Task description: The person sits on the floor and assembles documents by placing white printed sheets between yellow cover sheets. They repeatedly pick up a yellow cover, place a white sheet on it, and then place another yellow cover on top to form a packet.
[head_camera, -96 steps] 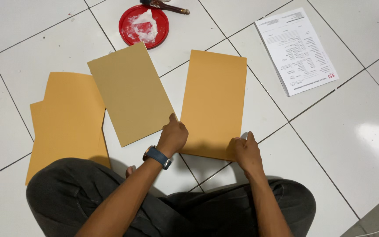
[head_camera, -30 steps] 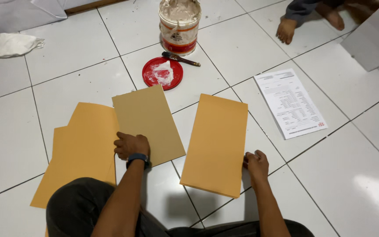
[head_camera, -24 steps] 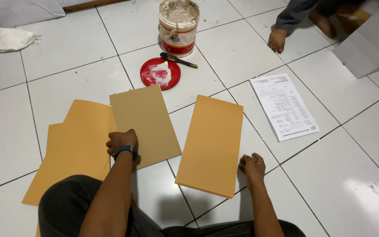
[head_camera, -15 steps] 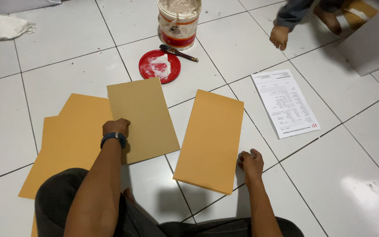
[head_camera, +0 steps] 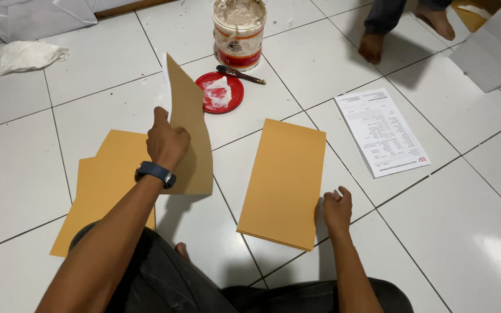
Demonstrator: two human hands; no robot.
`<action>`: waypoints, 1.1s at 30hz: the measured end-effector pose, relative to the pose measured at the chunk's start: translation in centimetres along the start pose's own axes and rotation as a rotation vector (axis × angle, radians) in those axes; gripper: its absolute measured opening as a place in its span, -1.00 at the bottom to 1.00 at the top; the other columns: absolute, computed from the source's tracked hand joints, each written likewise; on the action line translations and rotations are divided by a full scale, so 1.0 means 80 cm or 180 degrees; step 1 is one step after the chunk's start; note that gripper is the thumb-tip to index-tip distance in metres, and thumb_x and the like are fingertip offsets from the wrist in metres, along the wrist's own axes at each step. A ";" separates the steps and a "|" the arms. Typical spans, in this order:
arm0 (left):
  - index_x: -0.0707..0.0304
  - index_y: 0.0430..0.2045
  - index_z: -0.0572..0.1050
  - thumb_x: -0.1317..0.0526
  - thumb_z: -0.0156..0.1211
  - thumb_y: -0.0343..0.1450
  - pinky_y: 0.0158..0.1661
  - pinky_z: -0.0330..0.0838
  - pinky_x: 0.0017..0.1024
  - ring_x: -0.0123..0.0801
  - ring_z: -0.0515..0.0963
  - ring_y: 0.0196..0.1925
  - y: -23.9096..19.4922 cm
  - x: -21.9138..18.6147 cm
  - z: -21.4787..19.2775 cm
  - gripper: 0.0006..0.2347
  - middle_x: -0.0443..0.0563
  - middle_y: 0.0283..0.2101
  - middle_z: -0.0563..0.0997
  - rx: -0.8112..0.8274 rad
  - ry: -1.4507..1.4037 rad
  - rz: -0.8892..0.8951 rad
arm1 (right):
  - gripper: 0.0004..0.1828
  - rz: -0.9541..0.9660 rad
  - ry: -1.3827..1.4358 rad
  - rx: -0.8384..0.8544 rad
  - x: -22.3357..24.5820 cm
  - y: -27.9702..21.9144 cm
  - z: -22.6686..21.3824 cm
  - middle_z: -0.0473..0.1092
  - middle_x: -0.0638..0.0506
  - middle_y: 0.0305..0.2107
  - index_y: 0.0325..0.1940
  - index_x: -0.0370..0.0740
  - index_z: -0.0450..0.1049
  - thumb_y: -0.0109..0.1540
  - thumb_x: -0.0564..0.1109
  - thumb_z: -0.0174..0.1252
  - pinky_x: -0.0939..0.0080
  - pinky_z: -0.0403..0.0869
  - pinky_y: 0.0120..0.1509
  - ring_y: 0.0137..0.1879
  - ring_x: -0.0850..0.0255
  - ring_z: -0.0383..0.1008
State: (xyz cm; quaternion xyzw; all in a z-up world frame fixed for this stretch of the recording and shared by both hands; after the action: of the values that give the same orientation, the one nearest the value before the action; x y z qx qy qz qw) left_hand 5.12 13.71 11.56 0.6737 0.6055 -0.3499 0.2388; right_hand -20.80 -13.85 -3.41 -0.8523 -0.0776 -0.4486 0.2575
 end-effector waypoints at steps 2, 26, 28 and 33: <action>0.46 0.09 0.24 0.40 -0.07 0.46 -0.10 0.47 0.12 0.21 0.63 -0.09 -0.012 -0.012 -0.010 -0.71 0.48 -0.13 0.58 -0.0042 0.0018 0.0237 | -0.28 -0.0113 -0.0157 -0.0041 0.010 -0.010 0.001 0.32 -0.27 0.18 0.57 -0.34 0.07 0.35 -0.07 0.02 -0.12 0.43 0.29 0.32 -0.09 0.37; 0.38 0.28 0.20 0.40 0.17 0.39 -0.24 0.55 -0.09 0.00 0.61 -0.24 -0.128 -0.003 0.090 -0.48 0.44 -0.10 0.59 0.1829 -0.1911 -0.0833 | -0.45 0.0081 0.1411 0.0862 0.036 -0.122 0.010 0.49 -0.18 -0.08 0.43 -0.33 0.23 0.39 -0.04 0.07 -0.05 0.57 -0.02 -0.07 -0.02 0.56; 0.41 0.20 0.26 0.38 0.17 0.37 -0.26 0.55 -0.11 -0.02 0.60 -0.26 -0.121 -0.007 0.078 -0.53 0.39 -0.17 0.57 0.1689 -0.1725 -0.0803 | -0.47 0.0077 0.1332 0.0974 0.049 -0.133 0.020 0.50 -0.15 -0.22 0.37 -0.35 0.27 0.39 -0.02 0.09 0.03 0.57 -0.08 -0.19 0.08 0.54; 0.44 0.18 0.29 0.35 0.11 0.40 -0.31 0.58 -0.14 -0.06 0.61 -0.28 -0.111 0.005 0.099 -0.58 0.33 -0.22 0.56 0.1761 -0.1772 -0.0944 | -0.51 -0.0003 0.1050 0.0893 0.051 -0.114 0.014 0.53 -0.14 -0.31 0.31 -0.32 0.34 0.40 0.03 0.09 0.07 0.56 -0.16 -0.28 0.11 0.55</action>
State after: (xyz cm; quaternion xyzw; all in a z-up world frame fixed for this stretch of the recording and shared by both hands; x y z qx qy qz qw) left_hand -5.07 9.45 7.11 0.4977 0.4915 -0.6987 0.1505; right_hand -20.94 -5.86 2.74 -0.7231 -0.0965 -0.5669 0.3826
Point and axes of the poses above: each hand's wrist, its own y-axis towards the middle knuckle, its own z-axis out of the palm, x = y × z, the point moved 1 cm from there along y, towards the middle knuckle
